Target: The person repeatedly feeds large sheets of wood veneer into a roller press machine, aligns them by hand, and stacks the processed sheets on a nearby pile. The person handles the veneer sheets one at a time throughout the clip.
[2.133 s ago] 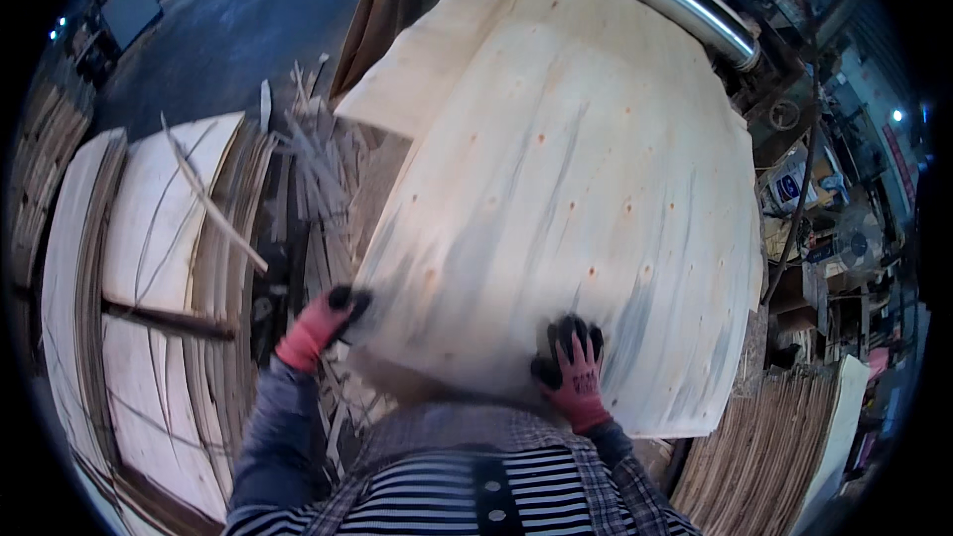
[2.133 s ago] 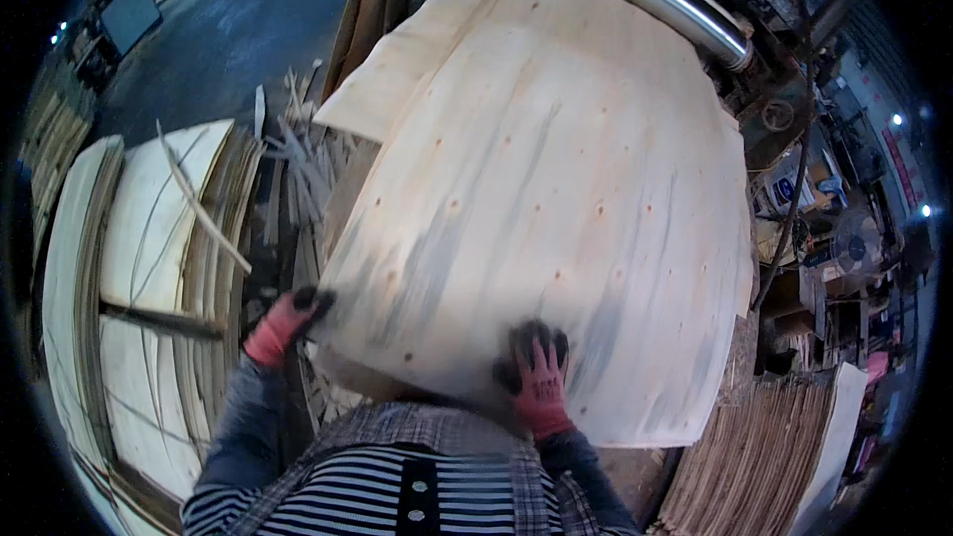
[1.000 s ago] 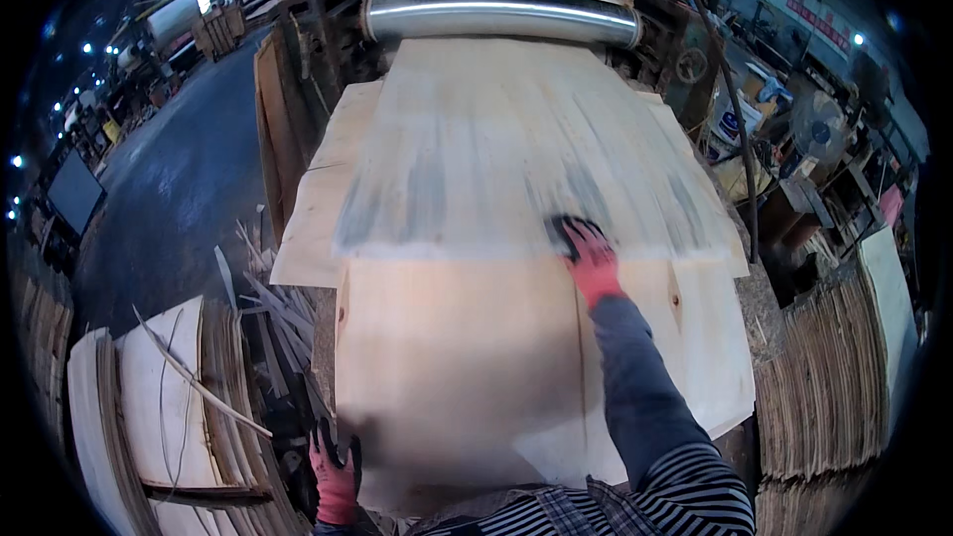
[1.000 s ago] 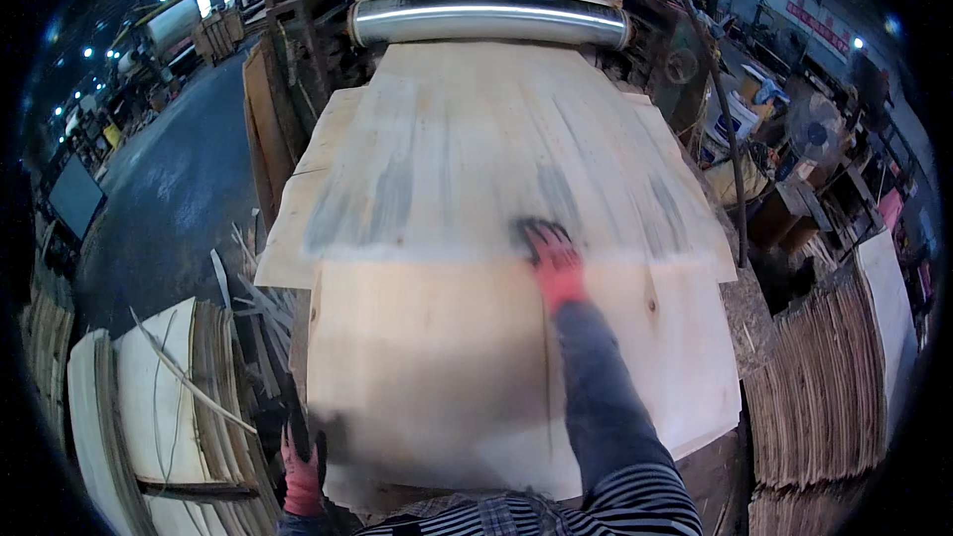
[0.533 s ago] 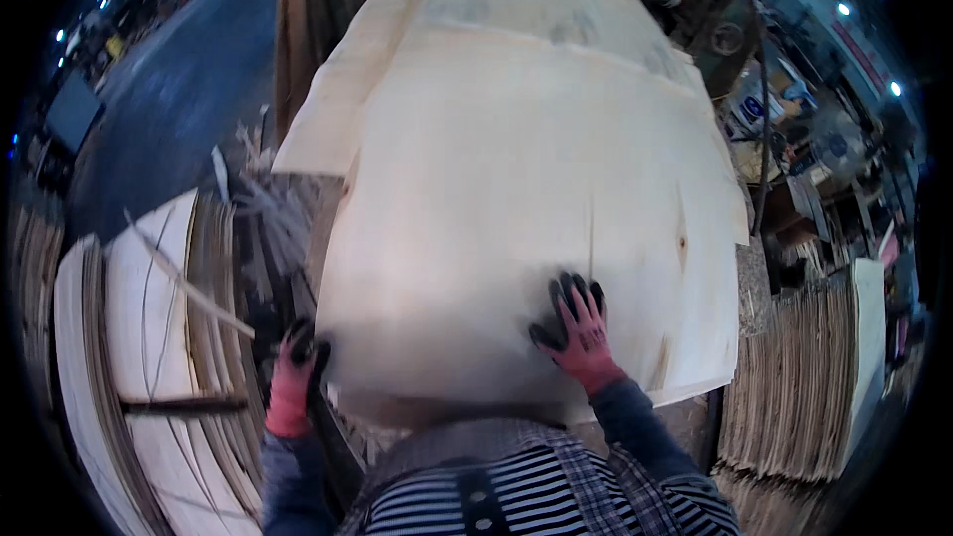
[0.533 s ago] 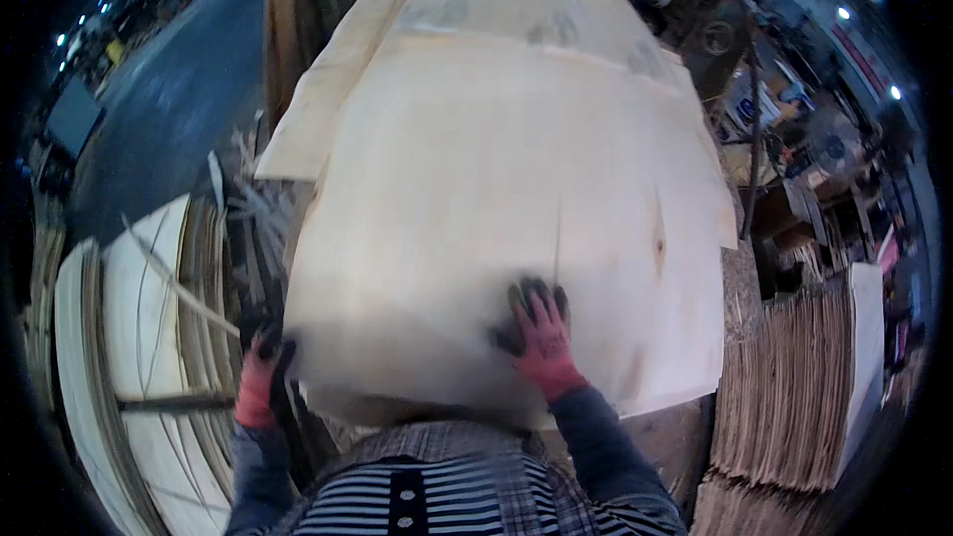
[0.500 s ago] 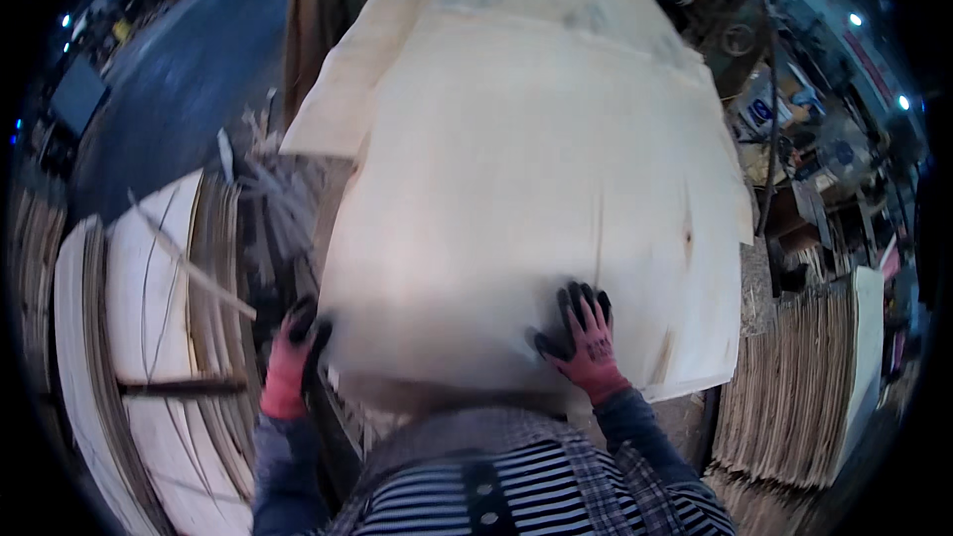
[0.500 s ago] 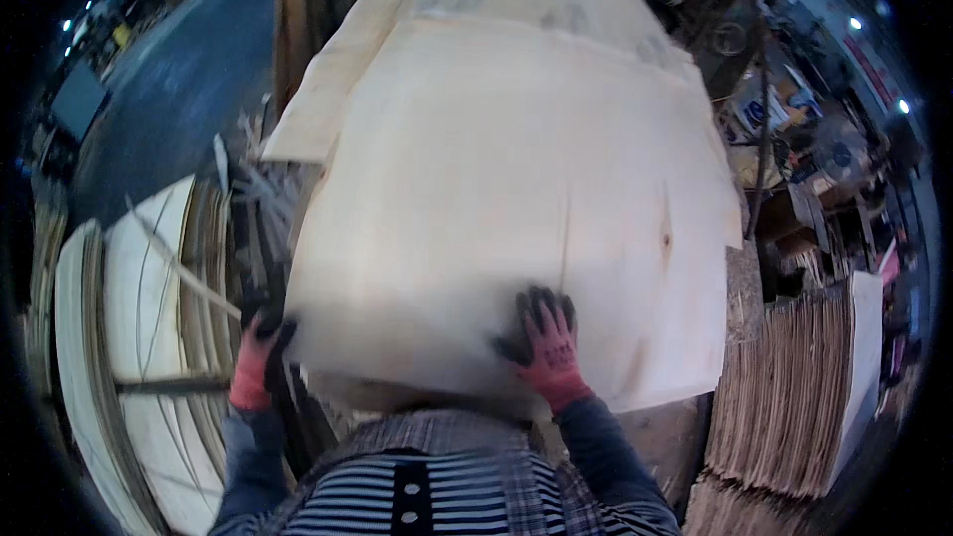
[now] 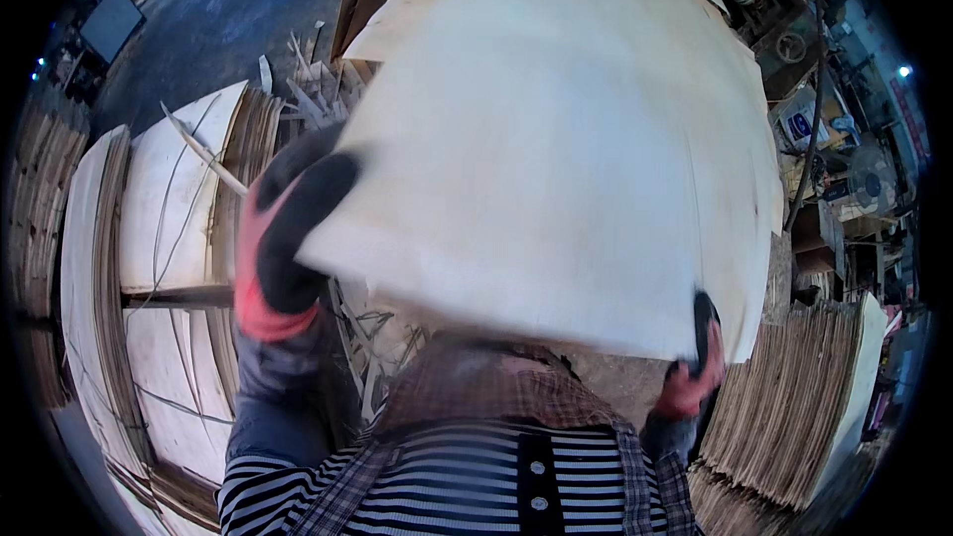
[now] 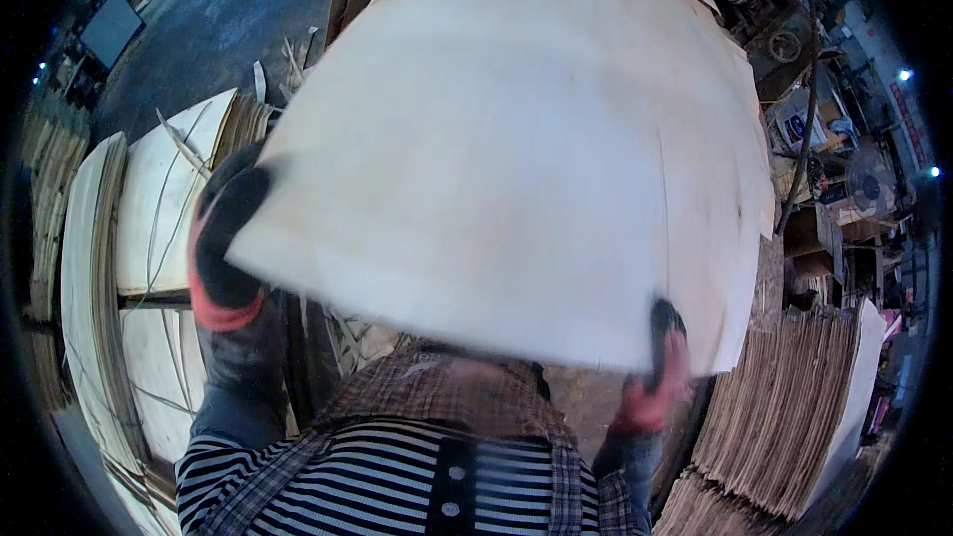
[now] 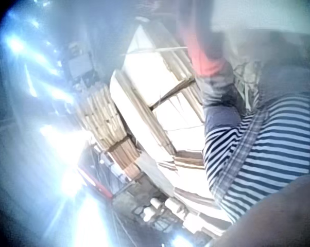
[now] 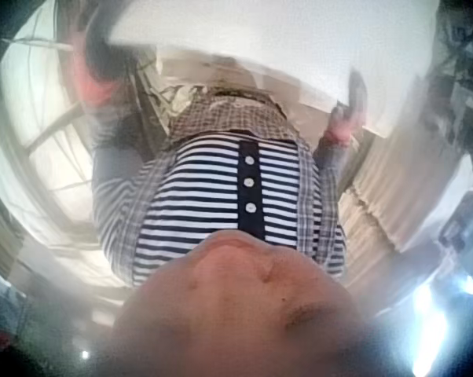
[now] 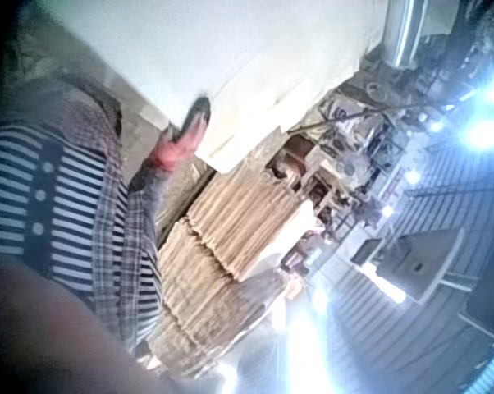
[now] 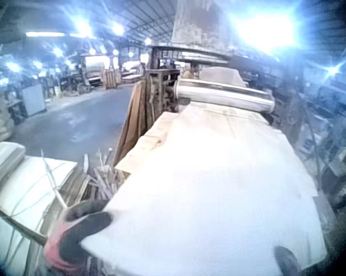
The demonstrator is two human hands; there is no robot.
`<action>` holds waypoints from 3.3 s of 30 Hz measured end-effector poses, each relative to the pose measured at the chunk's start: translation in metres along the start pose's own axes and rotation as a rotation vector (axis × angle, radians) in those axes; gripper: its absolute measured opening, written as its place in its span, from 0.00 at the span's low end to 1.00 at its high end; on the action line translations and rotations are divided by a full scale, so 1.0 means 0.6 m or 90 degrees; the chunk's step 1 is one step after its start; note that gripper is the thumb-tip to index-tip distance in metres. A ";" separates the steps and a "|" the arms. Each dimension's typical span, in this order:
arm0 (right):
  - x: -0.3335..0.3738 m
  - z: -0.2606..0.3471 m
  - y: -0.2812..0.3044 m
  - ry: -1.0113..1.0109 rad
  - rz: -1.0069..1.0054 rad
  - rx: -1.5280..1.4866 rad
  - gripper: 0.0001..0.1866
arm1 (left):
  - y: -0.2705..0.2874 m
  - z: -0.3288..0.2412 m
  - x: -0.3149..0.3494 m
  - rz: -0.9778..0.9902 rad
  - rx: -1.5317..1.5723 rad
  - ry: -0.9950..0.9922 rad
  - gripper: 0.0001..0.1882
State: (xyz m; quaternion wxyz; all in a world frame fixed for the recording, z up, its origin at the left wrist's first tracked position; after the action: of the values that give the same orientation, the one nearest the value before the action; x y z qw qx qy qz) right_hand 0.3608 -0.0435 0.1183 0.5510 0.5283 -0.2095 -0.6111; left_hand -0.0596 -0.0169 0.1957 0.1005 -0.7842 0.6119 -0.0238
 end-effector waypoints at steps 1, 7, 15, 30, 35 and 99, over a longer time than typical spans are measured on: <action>0.014 0.000 0.016 0.061 -0.010 0.027 0.28 | 0.019 -0.001 0.014 -0.009 -0.027 -0.043 0.20; -0.055 0.045 0.032 0.158 0.174 0.190 0.20 | 0.218 0.283 0.079 0.065 -0.057 0.002 0.23; -0.354 -0.124 -0.179 0.185 0.194 0.150 0.30 | 0.076 0.374 0.020 0.012 -0.650 0.172 0.29; -0.370 -0.026 -0.294 0.194 0.212 0.115 0.32 | 0.178 0.396 0.029 -0.016 -0.346 0.214 0.20; -0.083 -0.032 -0.228 0.092 0.516 0.134 0.40 | 0.056 0.247 -0.010 0.133 -0.042 0.244 0.16; 0.036 -0.019 -0.013 0.082 0.109 0.105 0.29 | -0.060 0.024 0.088 0.217 0.014 0.214 0.22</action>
State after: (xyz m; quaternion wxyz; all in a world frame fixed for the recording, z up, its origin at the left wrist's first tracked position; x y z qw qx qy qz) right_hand 0.3707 -0.0567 0.0986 0.5681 0.5900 -0.2679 -0.5074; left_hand -0.0095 -0.0579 0.1836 0.0082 -0.6536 0.7431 -0.1430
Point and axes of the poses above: each hand's wrist, its own x-axis away from the middle knuckle, its own y-axis out of the back of the hand, z = x × y, the point moved 5 cm from there along -x, towards the middle knuckle, and after that the axes turned 13 degrees about z, right-handed, at the moved point
